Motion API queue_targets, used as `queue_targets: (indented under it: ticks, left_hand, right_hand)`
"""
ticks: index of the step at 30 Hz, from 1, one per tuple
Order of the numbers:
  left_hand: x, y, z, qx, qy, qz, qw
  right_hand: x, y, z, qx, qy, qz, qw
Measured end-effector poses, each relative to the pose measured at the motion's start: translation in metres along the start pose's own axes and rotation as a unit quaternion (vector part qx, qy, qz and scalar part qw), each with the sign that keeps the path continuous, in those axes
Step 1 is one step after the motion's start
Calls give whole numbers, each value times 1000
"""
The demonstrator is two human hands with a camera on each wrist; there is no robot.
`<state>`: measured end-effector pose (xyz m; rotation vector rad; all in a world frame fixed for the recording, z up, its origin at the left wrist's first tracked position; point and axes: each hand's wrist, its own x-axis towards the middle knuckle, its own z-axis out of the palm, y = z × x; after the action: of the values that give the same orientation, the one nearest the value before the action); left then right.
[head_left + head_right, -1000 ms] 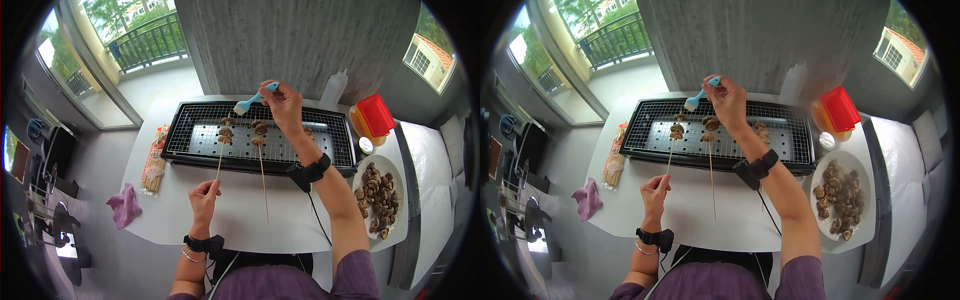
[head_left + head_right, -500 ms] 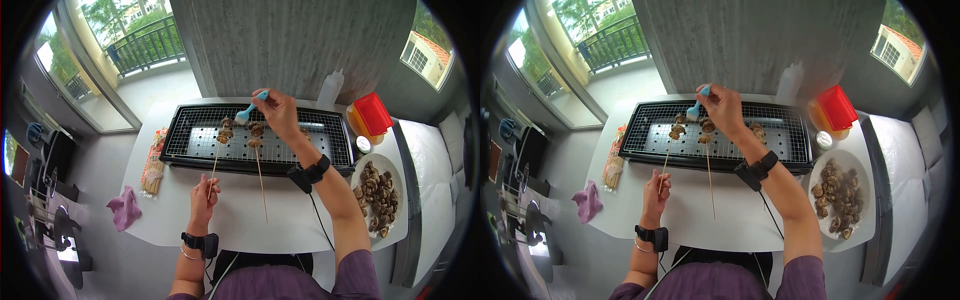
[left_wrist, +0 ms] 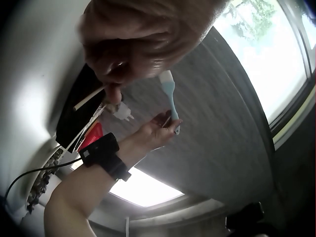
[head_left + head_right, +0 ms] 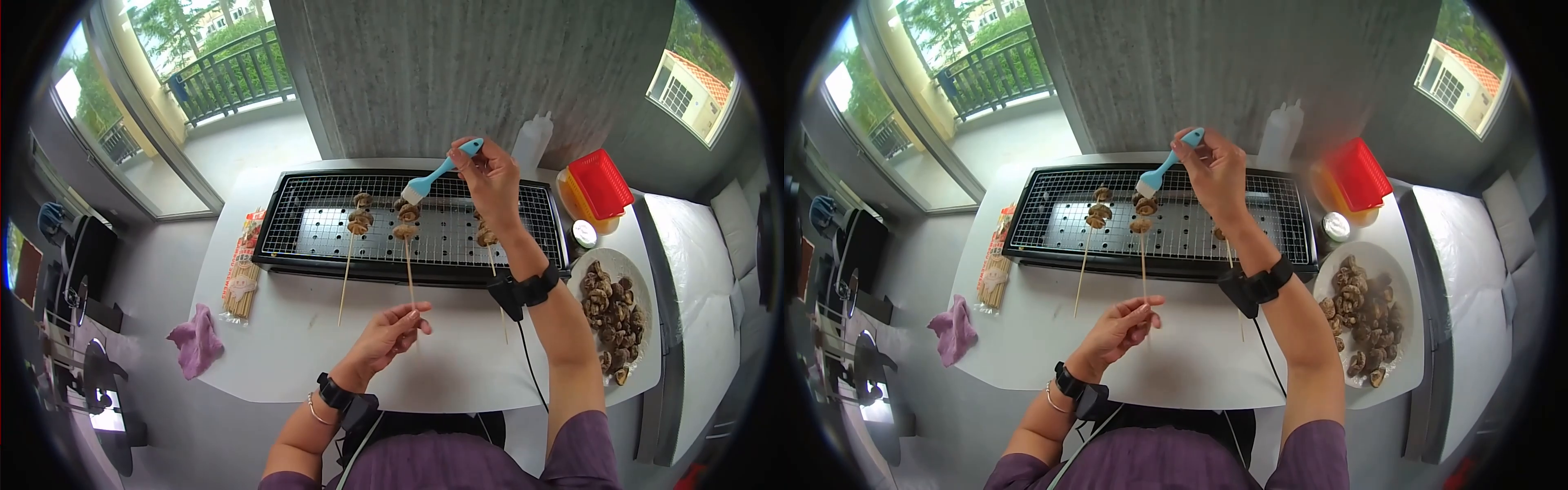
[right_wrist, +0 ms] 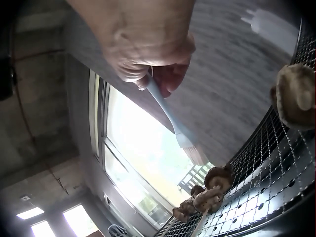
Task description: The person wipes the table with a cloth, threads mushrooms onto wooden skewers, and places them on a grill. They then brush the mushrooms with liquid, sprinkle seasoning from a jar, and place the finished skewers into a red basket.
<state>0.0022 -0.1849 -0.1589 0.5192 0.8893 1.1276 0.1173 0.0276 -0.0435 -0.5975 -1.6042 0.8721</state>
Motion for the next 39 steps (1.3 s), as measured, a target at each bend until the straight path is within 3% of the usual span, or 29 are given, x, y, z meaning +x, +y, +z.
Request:
queue_targets:
  ticks: [4, 6, 7, 9, 12, 14, 16, 18, 21, 24, 25, 27, 31, 33, 34, 39]
  left_hand:
    - [1, 1, -3, 30, 48, 13, 998]
    - [-2, 2, -2, 71, 82, 17, 994]
    - [-3, 1, -4, 72, 83, 17, 994]
    - [-3, -1, -8, 109, 114, 21, 987]
    - [-6, 1, -11, 130, 124, 34, 983]
    - [-7, 3, -12, 118, 112, 38, 986]
    - [-6, 2, -12, 107, 95, 40, 989]
    - [-4, 1, -12, 103, 93, 47, 989]
    - [-5, 1, -14, 156, 104, 73, 980]
    - [-5, -2, -16, 200, 120, 96, 968]
    - [-4, -3, -16, 199, 118, 96, 968]
    - [-3, -4, -15, 219, 132, 117, 960]
    - [-4, -3, -10, 262, 146, 142, 943]
    - [-5, -3, -10, 270, 156, 136, 940]
    - [-5, -2, -9, 270, 157, 136, 940]
    - [-5, 0, -3, 299, 165, 139, 930]
  right_hand:
    - [-5, -5, -3, 28, -17, 45, 998]
    - [-7, -6, -2, 69, -99, 98, 988]
    - [-6, -1, -3, 70, -98, 98, 988]
    - [1, 14, -9, -39, -40, 28, 998]
    - [7, 18, -16, -39, 30, 2, 999]
    - [0, 4, -8, -2, 22, 15, 1000]
    - [-7, -3, -2, 73, -92, 92, 989]
    - [-8, 2, 0, 91, -124, 103, 983]
    - [5, 22, -9, -11, -2, 44, 999]
    - [6, 9, -12, 16, 40, 16, 999]
    - [3, 3, -11, 14, 40, 16, 999]
    - [-4, -7, -9, 47, -61, 71, 994]
    - [-1, 11, -15, -24, -58, 67, 996]
    - [3, 13, -18, -32, 35, 21, 999]
    - [2, 9, -16, -31, 34, 21, 999]
    - [-5, -2, -12, 38, -115, 128, 984]
